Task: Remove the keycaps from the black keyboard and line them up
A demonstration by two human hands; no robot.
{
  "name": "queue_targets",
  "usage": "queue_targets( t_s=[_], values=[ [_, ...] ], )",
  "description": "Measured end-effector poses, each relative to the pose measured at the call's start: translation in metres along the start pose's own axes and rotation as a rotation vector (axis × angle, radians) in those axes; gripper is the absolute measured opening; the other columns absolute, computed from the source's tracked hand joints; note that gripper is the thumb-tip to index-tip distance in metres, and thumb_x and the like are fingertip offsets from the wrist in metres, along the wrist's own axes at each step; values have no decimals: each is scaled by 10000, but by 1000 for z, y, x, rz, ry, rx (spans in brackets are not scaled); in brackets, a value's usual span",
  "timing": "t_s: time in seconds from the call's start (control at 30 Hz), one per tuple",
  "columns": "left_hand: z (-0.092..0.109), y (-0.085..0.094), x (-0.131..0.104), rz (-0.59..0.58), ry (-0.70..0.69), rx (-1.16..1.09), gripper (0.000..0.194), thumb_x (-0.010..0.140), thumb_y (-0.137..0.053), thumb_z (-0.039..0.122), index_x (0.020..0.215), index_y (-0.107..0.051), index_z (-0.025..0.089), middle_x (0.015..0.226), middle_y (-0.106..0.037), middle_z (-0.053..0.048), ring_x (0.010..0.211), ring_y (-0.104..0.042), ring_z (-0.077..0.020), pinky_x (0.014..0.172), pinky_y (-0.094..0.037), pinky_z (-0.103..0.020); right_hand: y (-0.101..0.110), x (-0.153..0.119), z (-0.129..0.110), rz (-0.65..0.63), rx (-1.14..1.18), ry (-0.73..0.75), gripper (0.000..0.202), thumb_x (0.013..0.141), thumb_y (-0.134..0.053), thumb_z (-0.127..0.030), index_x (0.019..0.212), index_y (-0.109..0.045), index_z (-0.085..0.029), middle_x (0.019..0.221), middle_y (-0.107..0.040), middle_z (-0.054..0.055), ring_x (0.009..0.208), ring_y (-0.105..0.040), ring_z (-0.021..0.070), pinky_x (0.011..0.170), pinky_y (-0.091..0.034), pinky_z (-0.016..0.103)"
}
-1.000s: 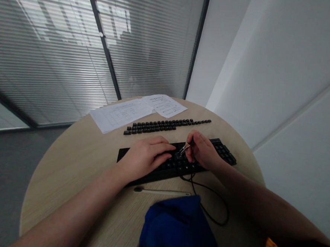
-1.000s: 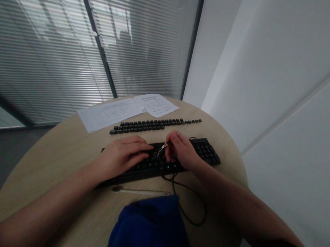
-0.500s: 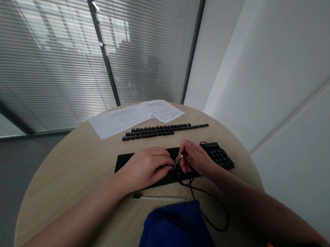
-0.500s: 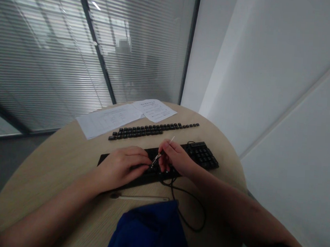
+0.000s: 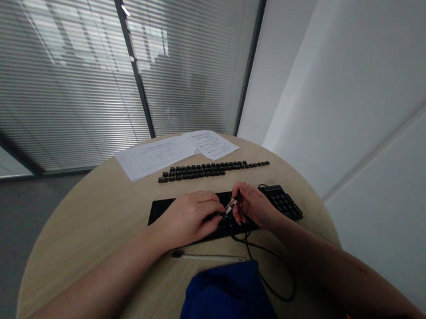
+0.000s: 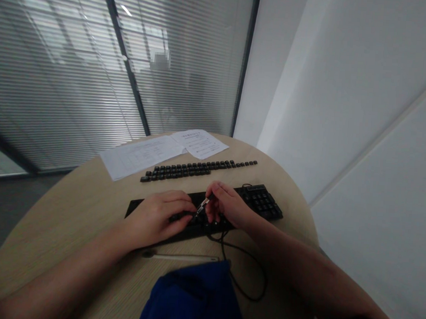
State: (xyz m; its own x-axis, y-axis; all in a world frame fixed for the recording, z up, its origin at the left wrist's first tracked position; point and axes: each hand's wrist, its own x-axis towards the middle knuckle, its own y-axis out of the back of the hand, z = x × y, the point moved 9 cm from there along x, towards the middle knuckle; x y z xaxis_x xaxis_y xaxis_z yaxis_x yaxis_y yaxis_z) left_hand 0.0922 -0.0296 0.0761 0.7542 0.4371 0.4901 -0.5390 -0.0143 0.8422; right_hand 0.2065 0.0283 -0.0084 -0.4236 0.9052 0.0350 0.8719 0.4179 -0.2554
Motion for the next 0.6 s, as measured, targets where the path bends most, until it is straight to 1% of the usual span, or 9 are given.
queue_targets(
  t_s=[0.07,0.13,0.2,0.27,0.33,0.4,0.47,0.53,0.6],
  values=[
    [1,1,0,13,-2,-12,149,907,-562,181,998,-680,177,936,-691,-54,848,-670,-168,744,-553,-283,5,1,1,31,-23,-14,443,852,-573,-652,820,-497,-218,485,-585,-47,392,-572,133,346,-346,184],
    [0,5,0,43,1,-28,149,911,-556,182,996,-678,176,931,-693,-54,849,-671,-165,748,-555,-279,13,2,-1,83,-51,-9,420,858,-572,-618,762,-504,-214,422,-498,-67,372,-533,125,351,-342,189],
    [-3,12,-1,89,12,-24,148,914,-559,188,996,-681,174,932,-695,-55,849,-672,-164,746,-557,-279,23,2,-7,129,-50,24,397,853,-577,-572,699,-496,-215,389,-406,-85,347,-454,106,358,-328,194],
    [-7,18,-3,134,23,0,148,911,-570,192,998,-688,171,937,-699,-58,848,-673,-165,740,-559,-282,33,2,-17,172,-39,84,372,848,-571,-529,662,-493,-217,398,-358,-87,352,-377,92,368,-306,200],
    [-10,23,-4,168,23,29,146,910,-577,192,997,-692,163,935,-701,-60,841,-673,-164,734,-562,-282,44,0,-29,226,-83,170,360,857,-542,-498,639,-512,-213,449,-390,-63,398,-375,95,392,-309,211],
    [-11,25,-5,194,14,59,142,916,-578,192,992,-691,152,930,-701,-63,829,-671,-162,728,-565,-283,51,-3,-42,272,-196,281,377,884,-502,-472,618,-536,-208,535,-470,-23,487,-456,114,461,-379,234],
    [-10,26,-5,219,3,86,136,919,-579,190,988,-688,145,927,-699,-64,821,-669,-160,724,-568,-283,51,-7,-52,285,-308,382,400,922,-465,-454,620,-552,-206,631,-542,5,599,-538,136,587,-461,265],
    [-9,26,-6,241,-8,105,134,920,-584,187,999,-684,142,935,-700,-66,831,-672,-161,734,-573,-286,46,-9,-55,272,-364,418,367,952,-448,-440,703,-587,-208,718,-594,12,691,-592,149,703,-492,293],
    [-7,25,-7,261,-17,122,137,920,-591,187,1014,-681,145,942,-701,-65,845,-675,-163,748,-578,-291,41,-10,-53,254,-365,396,281,957,-457,-409,831,-609,-209,781,-622,10,723,-618,149,731,-495,300]
  ],
)
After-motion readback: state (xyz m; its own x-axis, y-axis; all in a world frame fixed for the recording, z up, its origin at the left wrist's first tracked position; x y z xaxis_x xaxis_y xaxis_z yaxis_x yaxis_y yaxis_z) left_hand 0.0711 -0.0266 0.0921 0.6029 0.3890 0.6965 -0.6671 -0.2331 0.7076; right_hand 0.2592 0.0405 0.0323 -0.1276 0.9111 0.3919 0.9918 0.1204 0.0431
